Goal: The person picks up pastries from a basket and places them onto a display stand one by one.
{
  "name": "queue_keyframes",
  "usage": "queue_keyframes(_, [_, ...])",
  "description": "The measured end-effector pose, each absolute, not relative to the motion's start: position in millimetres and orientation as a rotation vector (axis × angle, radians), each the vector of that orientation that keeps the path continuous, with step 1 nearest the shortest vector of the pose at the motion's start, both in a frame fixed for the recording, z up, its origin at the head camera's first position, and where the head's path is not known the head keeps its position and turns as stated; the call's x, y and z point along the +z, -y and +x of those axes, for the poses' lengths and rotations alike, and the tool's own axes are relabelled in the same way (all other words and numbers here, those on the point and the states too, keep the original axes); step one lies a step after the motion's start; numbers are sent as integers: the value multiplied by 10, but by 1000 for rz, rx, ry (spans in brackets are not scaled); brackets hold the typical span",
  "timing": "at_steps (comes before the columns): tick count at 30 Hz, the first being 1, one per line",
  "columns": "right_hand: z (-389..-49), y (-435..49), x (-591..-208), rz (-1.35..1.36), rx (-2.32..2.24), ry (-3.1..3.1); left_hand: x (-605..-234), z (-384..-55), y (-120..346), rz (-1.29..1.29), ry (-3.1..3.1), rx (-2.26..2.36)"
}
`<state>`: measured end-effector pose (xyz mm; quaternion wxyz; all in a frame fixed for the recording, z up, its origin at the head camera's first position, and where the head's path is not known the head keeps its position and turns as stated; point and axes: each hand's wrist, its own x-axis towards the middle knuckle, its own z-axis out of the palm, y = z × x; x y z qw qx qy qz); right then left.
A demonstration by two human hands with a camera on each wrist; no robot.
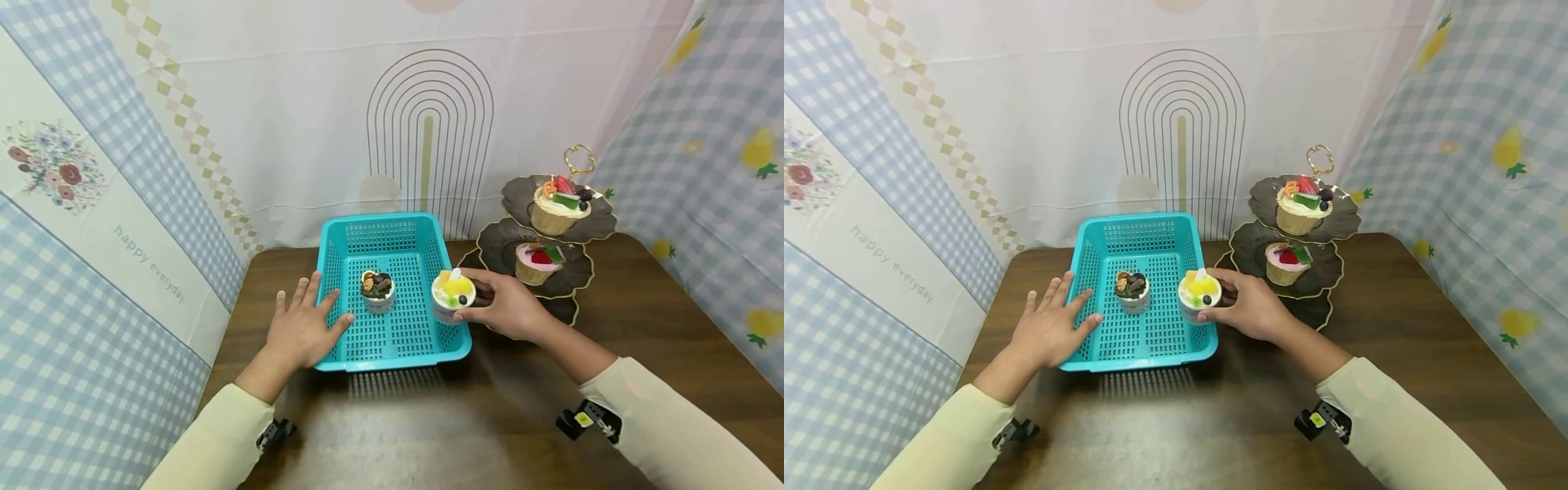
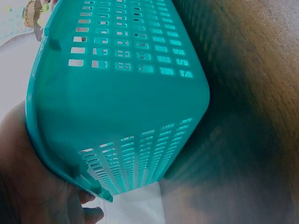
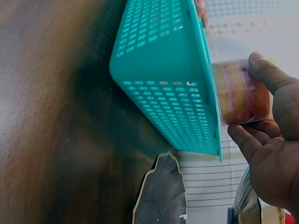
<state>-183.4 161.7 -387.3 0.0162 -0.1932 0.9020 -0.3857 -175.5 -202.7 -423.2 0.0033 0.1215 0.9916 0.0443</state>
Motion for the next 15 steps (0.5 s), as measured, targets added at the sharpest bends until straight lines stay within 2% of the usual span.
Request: queue_keyframes(15, [-1641,-1958,-3918,-535,-1202,-2847,-4247,-1766,2020,376,-3110,141])
